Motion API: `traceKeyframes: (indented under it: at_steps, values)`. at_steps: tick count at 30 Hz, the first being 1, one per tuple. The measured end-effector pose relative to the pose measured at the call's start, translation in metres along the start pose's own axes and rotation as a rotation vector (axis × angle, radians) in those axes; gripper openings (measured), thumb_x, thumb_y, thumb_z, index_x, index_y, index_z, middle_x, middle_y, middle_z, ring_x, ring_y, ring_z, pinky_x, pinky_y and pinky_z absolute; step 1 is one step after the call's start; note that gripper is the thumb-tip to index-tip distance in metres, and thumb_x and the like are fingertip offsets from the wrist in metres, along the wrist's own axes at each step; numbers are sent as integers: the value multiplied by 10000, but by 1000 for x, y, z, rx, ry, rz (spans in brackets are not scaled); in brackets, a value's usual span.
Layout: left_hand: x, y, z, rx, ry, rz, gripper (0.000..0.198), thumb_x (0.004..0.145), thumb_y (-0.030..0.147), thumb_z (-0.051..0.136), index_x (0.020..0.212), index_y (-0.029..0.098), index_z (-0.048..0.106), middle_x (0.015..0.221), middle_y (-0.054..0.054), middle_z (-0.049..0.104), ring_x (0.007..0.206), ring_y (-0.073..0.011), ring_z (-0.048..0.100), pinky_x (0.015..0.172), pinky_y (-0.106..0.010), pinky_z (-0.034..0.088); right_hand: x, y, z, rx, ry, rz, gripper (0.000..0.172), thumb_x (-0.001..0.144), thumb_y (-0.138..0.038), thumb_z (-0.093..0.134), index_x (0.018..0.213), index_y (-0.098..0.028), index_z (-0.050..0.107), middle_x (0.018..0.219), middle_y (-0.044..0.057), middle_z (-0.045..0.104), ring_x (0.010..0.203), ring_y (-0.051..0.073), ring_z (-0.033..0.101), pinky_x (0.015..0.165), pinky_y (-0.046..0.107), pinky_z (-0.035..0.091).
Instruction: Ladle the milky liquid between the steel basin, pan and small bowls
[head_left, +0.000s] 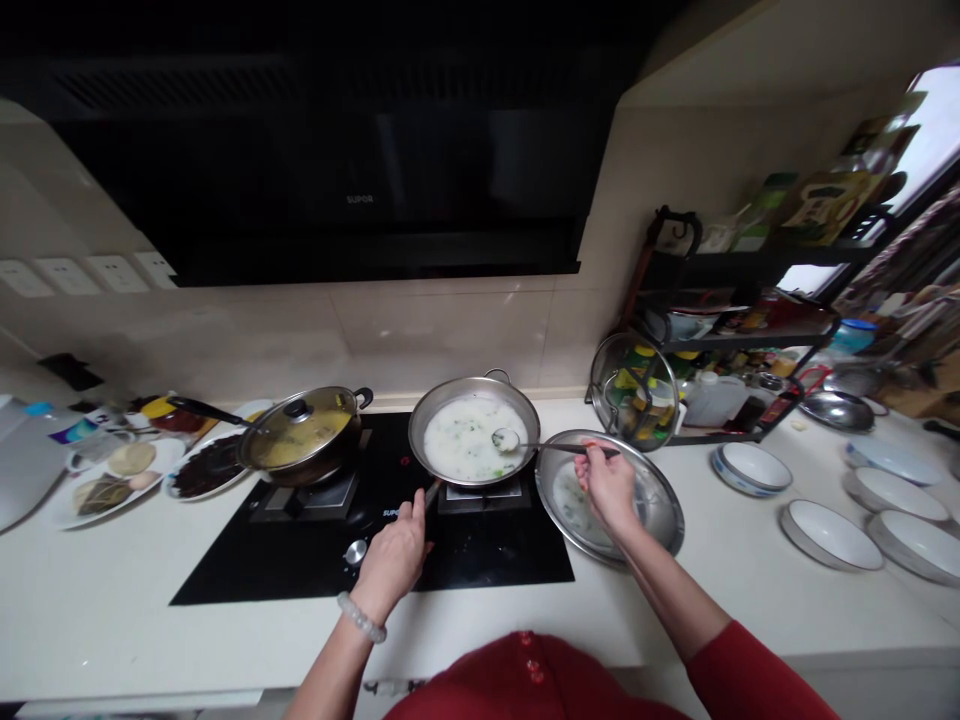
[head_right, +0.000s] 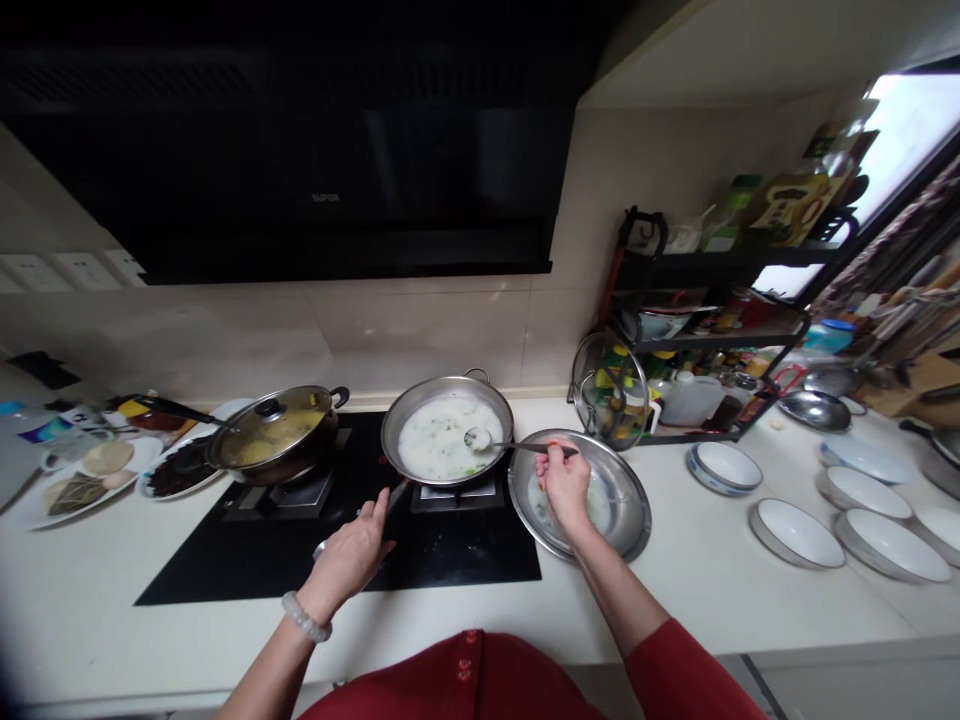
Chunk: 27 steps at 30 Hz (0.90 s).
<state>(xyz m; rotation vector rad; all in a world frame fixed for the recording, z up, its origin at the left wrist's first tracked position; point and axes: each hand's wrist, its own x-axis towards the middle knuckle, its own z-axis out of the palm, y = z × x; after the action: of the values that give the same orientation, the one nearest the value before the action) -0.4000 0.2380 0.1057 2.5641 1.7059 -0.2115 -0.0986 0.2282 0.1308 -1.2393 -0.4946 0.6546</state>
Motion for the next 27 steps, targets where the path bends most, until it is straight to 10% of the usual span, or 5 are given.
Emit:
traceKeyframes:
  at_steps: [10,17,27]
  values:
    - [0,-1,2,17,6,7,652,877,217,454,1442,41,182,1200,-223,505,879,-227,642,704,-295,478,-1,-37,-74,70,168,-26,278,611,-314,701,814,-165,584,474,-21,569,369,84,452,312,155,298]
    - [0,0,4,46,27,10,635,879,225,461,1441,71,210,1187,-222,516,841,-223,648,682,-288,479,-15,-4,-136,-267,212,-121,384,678,-432,674,931,-154,598,541,1,598,403,123,506,335,212,393]
    - [1,-2,7,27,33,11,653,873,220,471,1442,54,196,1183,-223,515,863,-226,645,692,-285,477,-35,12,-176,-898,-317,-1050,270,837,-126,509,1062,-213,631,909,87,678,823,183,661,739,288,524]
